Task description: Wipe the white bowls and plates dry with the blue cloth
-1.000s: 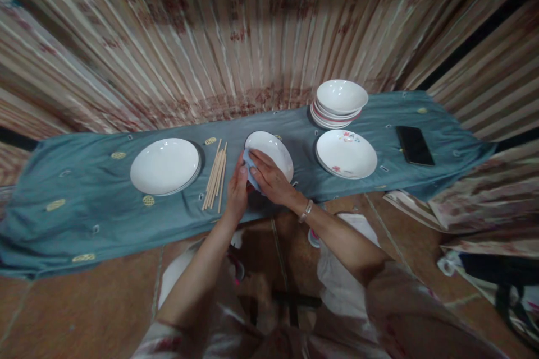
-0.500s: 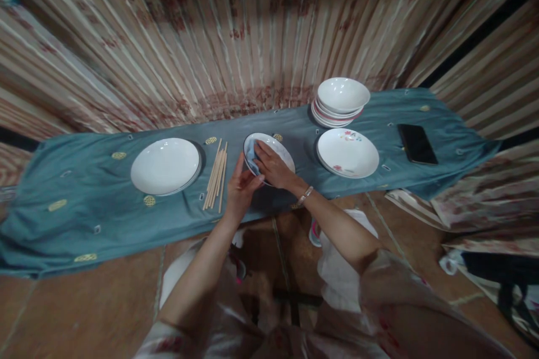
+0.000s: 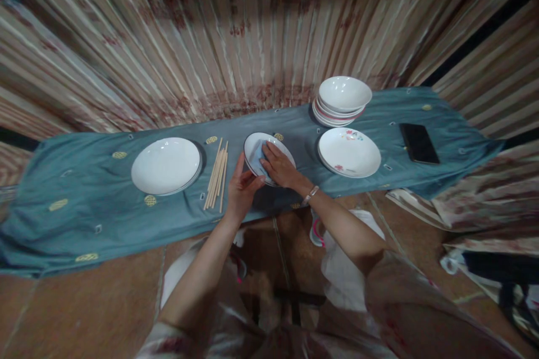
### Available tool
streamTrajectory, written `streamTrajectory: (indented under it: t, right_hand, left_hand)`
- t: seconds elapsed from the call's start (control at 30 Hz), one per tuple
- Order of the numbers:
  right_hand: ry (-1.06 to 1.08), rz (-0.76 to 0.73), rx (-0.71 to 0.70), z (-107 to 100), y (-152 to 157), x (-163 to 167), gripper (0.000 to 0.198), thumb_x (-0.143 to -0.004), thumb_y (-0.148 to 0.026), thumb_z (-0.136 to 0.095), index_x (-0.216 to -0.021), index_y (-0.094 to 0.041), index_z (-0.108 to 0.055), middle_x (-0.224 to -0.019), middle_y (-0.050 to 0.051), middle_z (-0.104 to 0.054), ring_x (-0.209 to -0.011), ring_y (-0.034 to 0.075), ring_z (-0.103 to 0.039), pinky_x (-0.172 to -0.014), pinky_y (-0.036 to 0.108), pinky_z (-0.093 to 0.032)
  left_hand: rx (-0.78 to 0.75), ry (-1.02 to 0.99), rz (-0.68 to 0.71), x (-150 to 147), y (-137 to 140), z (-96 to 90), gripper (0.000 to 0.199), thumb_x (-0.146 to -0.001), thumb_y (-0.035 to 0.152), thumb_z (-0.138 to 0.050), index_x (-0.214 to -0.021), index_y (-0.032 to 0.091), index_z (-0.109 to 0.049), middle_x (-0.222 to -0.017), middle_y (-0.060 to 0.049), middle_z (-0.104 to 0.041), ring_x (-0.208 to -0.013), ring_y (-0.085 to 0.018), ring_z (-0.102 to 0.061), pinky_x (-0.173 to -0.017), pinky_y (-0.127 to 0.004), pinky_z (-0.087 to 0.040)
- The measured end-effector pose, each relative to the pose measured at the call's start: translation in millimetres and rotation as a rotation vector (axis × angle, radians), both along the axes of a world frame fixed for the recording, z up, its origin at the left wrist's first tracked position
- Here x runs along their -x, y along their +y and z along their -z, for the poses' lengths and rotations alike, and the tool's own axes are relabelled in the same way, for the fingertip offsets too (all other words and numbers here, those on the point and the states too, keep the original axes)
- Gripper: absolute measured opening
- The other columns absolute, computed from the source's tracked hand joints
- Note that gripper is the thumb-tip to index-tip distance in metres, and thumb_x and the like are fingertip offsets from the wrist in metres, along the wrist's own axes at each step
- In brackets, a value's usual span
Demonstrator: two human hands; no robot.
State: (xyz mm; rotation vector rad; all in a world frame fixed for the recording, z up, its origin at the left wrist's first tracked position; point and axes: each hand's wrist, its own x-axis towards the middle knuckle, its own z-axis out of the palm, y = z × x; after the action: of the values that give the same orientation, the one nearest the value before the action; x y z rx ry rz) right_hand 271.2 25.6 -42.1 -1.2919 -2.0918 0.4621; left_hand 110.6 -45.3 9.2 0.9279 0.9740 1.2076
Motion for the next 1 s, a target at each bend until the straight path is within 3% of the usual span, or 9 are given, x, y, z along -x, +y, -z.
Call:
streamTrajectory:
  t: [0.17,0.4,0.53,0.7,1.0]
  right_hand:
    - [-0.041,0.006,0.031,2.0,-5.1,-9.8,0.058,-0.102,-0.038,-0.043,-0.145,0.002,-0.048,-0.155,0.029,-0.043,-0.152,0.033,-0.035,-0.127,0.058,-0.028]
    - [-0.013,-0.020,0.079,8.2,-13.8,-24.6,0.052,-0.102,-0.035,-0.044,-0.145,-0.007,-0.050,-0.155,0.023,-0.046,-0.151,0.029,-0.038,-0.126,0.056,-0.031]
    - [-0.022,-0.059,0.113,3.7,-22.5,-32.8,0.051,-0.099,-0.025,-0.042,-0.146,-0.006,-0.049,-0.156,0.022,-0.046,-0.150,0.027,-0.039,-0.126,0.051,-0.033]
    - [0.008,-0.062,0.082,-2.9,-41.6,-41.4,0.048,-0.096,-0.018,-0.044,-0.143,-0.014,-0.055,-0.151,0.016,-0.055,-0.142,0.026,-0.051,-0.120,0.051,-0.042]
    - [0.074,-0.031,0.045,-19.4,-62.6,-34.9,0.043,-0.089,-0.010,-0.049,-0.124,-0.019,-0.072,-0.134,0.011,-0.070,-0.127,0.024,-0.065,-0.112,0.048,-0.050]
  left_hand:
    - [0.013,-0.013,-0.022,-0.7,0.9,0.2,0.111,-0.065,0.028,-0.089,-0.159,0.024,-0.031,-0.103,-0.005,-0.079,-0.089,-0.019,-0.073,-0.082,-0.034,-0.061]
    - [-0.012,0.013,-0.005,-0.2,3.3,1.0,0.110,-0.065,0.034,-0.089,-0.159,0.024,-0.032,-0.099,-0.005,-0.079,-0.089,-0.021,-0.073,-0.080,-0.033,-0.062]
    - [-0.016,0.007,-0.020,-0.3,4.8,1.5,0.107,-0.064,0.034,-0.090,-0.157,0.028,-0.036,-0.098,-0.004,-0.079,-0.084,-0.019,-0.072,-0.076,-0.031,-0.062]
    - [-0.025,0.015,-0.004,0.9,5.5,2.9,0.108,-0.065,0.034,-0.089,-0.158,0.028,-0.034,-0.098,-0.003,-0.079,-0.084,-0.018,-0.072,-0.076,-0.032,-0.061]
    - [-0.013,0.001,-0.015,0.8,4.8,2.6,0.104,-0.065,0.032,-0.090,-0.155,0.027,-0.038,-0.098,-0.004,-0.078,-0.082,-0.018,-0.073,-0.073,-0.030,-0.061]
